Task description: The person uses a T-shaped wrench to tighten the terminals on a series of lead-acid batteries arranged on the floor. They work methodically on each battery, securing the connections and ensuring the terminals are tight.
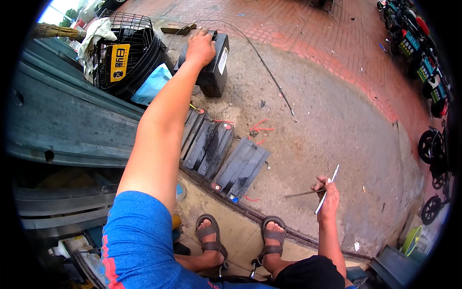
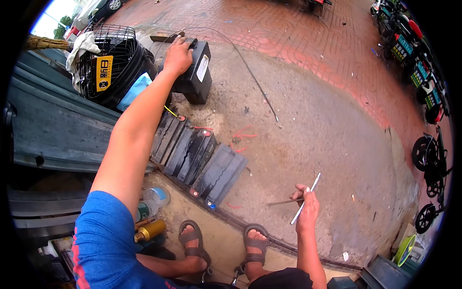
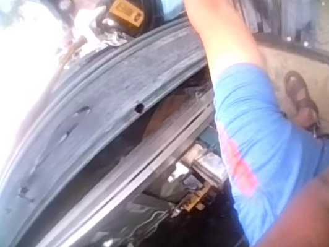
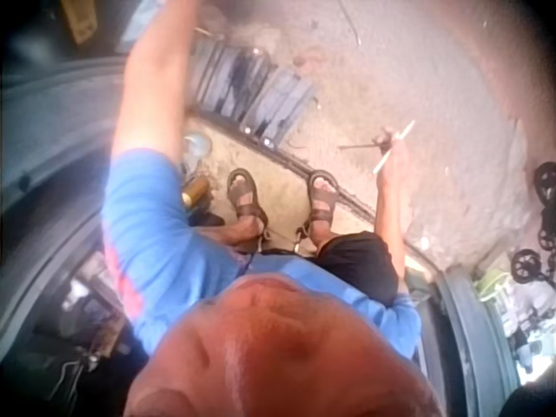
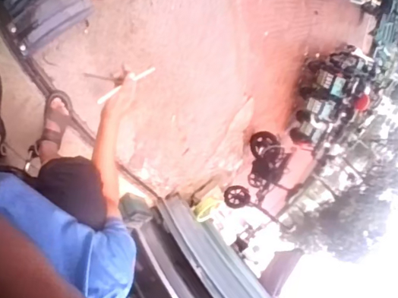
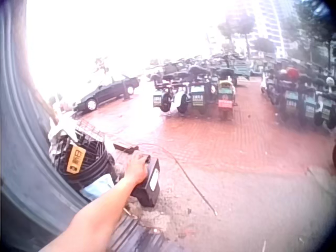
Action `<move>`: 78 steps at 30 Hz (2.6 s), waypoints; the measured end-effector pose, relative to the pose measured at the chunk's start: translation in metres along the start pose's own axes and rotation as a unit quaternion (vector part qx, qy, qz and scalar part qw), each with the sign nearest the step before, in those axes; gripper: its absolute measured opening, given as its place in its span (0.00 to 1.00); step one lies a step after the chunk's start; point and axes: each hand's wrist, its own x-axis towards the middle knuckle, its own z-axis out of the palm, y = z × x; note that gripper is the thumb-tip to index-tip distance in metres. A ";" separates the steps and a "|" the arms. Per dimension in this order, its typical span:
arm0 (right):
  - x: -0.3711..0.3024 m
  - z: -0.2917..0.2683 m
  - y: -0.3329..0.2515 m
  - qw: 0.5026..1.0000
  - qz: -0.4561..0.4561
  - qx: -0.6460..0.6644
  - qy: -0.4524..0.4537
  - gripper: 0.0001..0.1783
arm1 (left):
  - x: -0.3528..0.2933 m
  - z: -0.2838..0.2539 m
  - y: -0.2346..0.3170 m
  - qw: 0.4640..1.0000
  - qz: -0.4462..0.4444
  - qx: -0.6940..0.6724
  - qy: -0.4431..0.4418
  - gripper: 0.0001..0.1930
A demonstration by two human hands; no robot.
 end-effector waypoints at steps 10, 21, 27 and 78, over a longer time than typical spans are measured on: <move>-0.002 0.004 -0.010 1.000 0.011 0.001 0.004 0.25 | -0.023 -0.023 0.011 0.994 0.051 0.011 -0.098 0.20; -0.005 0.012 -0.022 0.997 0.038 -0.067 -0.007 0.22 | -0.134 -0.079 0.041 0.989 0.031 -0.119 0.078 0.26; -0.003 0.000 -0.027 0.992 0.072 -0.094 -0.040 0.22 | -0.301 -0.088 0.075 0.960 -0.155 -0.199 -0.125 0.33; 0.034 0.303 -0.164 0.903 -0.252 -0.014 -0.347 0.19 | -0.250 -0.018 0.074 0.855 -0.434 -0.284 0.003 0.32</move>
